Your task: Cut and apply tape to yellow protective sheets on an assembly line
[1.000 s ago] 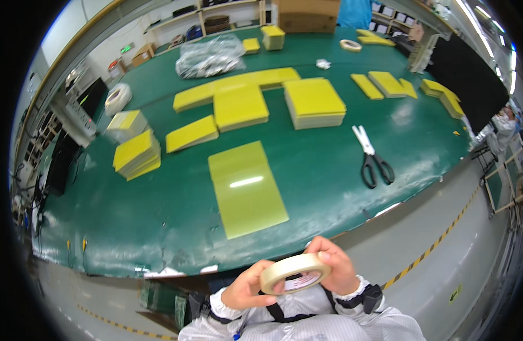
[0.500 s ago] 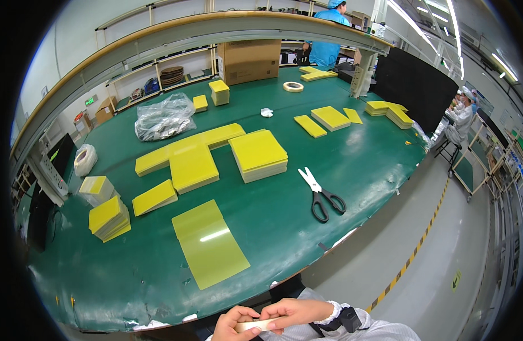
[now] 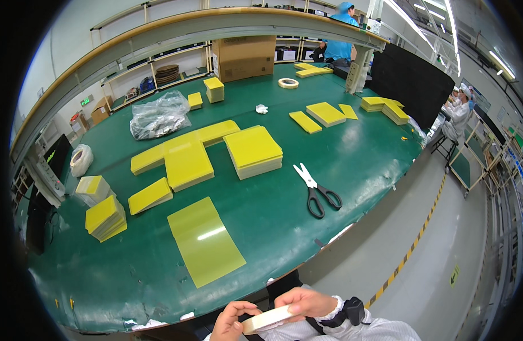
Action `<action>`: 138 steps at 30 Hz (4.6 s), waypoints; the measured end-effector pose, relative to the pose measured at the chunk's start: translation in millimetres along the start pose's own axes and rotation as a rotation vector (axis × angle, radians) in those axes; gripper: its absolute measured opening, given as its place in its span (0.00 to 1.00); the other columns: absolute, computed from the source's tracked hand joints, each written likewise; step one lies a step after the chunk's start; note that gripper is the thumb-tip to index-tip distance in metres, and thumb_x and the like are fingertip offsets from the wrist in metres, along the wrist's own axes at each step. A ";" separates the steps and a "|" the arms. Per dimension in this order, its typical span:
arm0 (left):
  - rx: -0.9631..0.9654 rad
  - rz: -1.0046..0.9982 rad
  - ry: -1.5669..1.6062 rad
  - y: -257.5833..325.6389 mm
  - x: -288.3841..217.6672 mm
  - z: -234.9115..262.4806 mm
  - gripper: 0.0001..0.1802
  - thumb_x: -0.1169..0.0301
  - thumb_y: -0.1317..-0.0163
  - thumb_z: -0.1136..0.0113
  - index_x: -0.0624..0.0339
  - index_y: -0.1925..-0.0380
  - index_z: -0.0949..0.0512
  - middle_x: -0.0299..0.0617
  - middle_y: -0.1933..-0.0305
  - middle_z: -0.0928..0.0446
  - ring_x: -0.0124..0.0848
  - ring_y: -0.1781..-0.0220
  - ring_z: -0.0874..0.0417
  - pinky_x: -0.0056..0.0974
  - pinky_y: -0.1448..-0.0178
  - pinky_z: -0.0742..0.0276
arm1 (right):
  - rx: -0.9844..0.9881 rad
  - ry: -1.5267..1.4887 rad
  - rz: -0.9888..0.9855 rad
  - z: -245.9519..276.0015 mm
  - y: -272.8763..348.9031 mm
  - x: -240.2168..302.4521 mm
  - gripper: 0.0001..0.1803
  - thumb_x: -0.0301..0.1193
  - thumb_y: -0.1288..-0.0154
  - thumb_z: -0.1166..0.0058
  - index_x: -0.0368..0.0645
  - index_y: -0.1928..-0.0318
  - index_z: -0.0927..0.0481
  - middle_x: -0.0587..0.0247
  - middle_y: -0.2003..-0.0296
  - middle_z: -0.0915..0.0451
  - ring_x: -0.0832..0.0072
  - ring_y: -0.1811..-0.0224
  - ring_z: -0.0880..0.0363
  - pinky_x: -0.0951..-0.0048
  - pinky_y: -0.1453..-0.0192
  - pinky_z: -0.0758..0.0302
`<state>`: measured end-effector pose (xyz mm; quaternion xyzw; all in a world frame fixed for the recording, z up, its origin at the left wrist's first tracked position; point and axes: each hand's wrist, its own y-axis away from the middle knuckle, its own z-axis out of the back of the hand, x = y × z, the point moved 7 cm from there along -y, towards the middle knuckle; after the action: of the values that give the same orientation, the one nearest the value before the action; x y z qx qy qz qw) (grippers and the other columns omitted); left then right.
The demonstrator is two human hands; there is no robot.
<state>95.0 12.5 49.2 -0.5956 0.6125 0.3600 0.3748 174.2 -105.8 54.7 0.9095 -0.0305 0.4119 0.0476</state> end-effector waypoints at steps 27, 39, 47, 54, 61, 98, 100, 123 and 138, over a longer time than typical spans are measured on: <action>0.020 0.126 -0.462 -1.8 32.2 12.4 0.16 0.60 0.32 0.47 0.64 0.65 0.26 0.33 0.74 0.27 0.21 0.74 0.30 0.29 0.70 0.35 | -0.109 0.726 -0.301 16.7 -10.0 -15.9 0.11 0.32 0.36 0.45 0.37 0.59 0.23 0.68 0.71 0.22 0.83 0.66 0.26 0.79 0.62 0.31; -0.103 0.120 0.159 -0.8 42.7 23.2 0.26 0.48 0.32 0.56 0.59 0.78 0.31 0.34 0.84 0.37 0.29 0.73 0.34 0.33 0.67 0.41 | 0.118 0.004 -0.148 9.7 4.0 -13.1 0.28 0.26 0.36 0.51 0.27 0.38 0.37 0.49 0.50 0.22 0.70 0.48 0.24 0.69 0.38 0.33; -0.205 0.105 0.221 0.5 55.7 30.0 0.24 0.50 0.32 0.56 0.58 0.79 0.33 0.35 0.84 0.36 0.30 0.74 0.33 0.33 0.68 0.41 | -0.021 0.026 -0.163 17.2 -3.3 -26.4 0.25 0.31 0.33 0.49 0.27 0.40 0.33 0.50 0.55 0.20 0.72 0.53 0.22 0.72 0.45 0.28; -0.223 0.063 0.191 4.6 62.4 35.7 0.23 0.52 0.31 0.56 0.61 0.74 0.28 0.34 0.81 0.33 0.22 0.77 0.35 0.28 0.69 0.42 | -0.126 0.002 -0.159 25.1 -5.4 -32.3 0.24 0.34 0.34 0.48 0.26 0.46 0.29 0.50 0.59 0.20 0.69 0.57 0.20 0.70 0.49 0.26; -0.252 0.050 0.107 3.4 60.5 36.8 0.23 0.53 0.31 0.55 0.62 0.73 0.27 0.34 0.81 0.32 0.21 0.78 0.36 0.28 0.71 0.43 | -0.151 0.004 -0.157 28.8 -5.5 -35.0 0.22 0.33 0.35 0.48 0.27 0.49 0.27 0.52 0.61 0.20 0.70 0.59 0.20 0.71 0.50 0.26; -0.023 -0.007 -0.033 4.2 51.4 27.9 0.40 0.41 0.30 0.74 0.70 0.69 0.26 0.42 0.68 0.25 0.27 0.70 0.27 0.32 0.65 0.33 | -0.111 0.099 0.011 30.0 0.0 -33.4 0.13 0.32 0.36 0.46 0.32 0.62 0.25 0.64 0.73 0.25 0.79 0.67 0.29 0.77 0.60 0.32; -0.144 0.028 -0.081 7.8 54.4 31.1 0.42 0.40 0.30 0.76 0.69 0.80 0.27 0.43 0.80 0.29 0.33 0.69 0.27 0.34 0.61 0.31 | -0.091 0.171 -0.013 25.5 -2.1 -29.6 0.14 0.33 0.36 0.45 0.31 0.61 0.26 0.63 0.72 0.24 0.79 0.65 0.28 0.76 0.58 0.31; -0.180 -0.090 -0.587 4.9 38.7 35.8 0.38 0.42 0.29 0.72 0.67 0.72 0.24 0.45 0.74 0.24 0.37 0.70 0.23 0.37 0.61 0.29 | -0.319 0.467 -0.239 23.4 -19.6 -47.5 0.13 0.35 0.38 0.44 0.36 0.66 0.24 0.67 0.76 0.24 0.84 0.72 0.31 0.79 0.68 0.37; -0.045 0.036 0.384 9.2 58.7 26.7 0.25 0.47 0.29 0.62 0.61 0.65 0.32 0.37 0.71 0.33 0.27 0.67 0.34 0.32 0.58 0.39 | -0.209 -0.144 0.032 46.5 -1.2 -45.3 0.25 0.44 0.42 0.48 0.32 0.59 0.28 0.58 0.70 0.25 0.76 0.68 0.30 0.75 0.60 0.35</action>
<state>86.0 9.5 -15.3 -0.6506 0.6750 0.2601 0.2312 179.2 -109.1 -9.9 0.9262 -0.0908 0.3408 0.1332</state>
